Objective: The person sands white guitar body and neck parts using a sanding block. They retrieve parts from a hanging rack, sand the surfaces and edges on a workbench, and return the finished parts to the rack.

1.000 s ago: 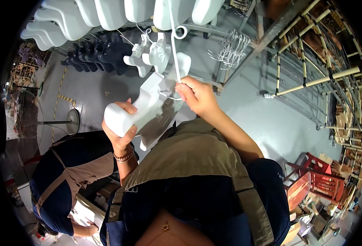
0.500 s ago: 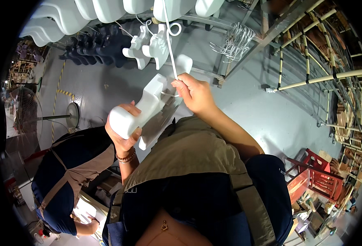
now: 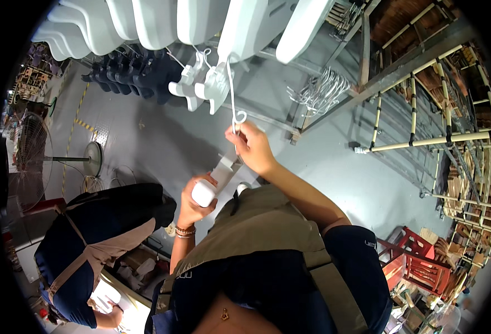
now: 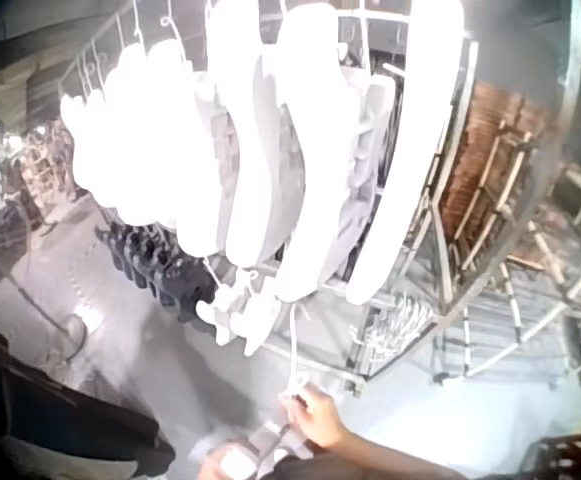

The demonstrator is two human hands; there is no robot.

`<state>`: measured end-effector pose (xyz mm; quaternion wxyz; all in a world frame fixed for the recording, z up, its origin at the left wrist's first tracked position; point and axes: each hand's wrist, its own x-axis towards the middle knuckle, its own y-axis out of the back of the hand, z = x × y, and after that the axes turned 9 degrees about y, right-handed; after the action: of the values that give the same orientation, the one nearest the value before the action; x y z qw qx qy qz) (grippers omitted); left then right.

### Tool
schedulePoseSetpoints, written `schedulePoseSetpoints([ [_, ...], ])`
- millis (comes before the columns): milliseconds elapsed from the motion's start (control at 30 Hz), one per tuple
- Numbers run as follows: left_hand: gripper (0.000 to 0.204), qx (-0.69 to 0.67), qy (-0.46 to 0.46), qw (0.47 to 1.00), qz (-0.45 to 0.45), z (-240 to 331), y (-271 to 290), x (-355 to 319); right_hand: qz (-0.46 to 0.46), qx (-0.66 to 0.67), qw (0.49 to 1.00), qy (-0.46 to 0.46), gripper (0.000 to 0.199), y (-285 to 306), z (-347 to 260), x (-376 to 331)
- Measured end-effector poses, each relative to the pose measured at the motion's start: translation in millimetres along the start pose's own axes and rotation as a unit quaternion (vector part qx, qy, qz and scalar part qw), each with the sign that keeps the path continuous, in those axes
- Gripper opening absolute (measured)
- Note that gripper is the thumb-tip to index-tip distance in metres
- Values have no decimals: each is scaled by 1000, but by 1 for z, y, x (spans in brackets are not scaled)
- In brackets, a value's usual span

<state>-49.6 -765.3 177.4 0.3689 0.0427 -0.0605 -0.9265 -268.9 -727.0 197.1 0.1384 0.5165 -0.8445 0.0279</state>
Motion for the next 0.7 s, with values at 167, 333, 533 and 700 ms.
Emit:
schedulePoseSetpoints([
  [167,40,90,45,994,35,-69,-17,14,-46,-12,995,-93,14,-5,68,7],
  [333,41,69,92,987,114,-116,-29,37,-60,-25,992,-106,13,-14,141,41],
  [533,47,50,127,975,178,-126,-43,93,-59,-37,995,-73,11,-6,167,94],
  [700,49,39,118,976,178,-135,-43,152,-9,-34,998,-48,12,10,171,144],
])
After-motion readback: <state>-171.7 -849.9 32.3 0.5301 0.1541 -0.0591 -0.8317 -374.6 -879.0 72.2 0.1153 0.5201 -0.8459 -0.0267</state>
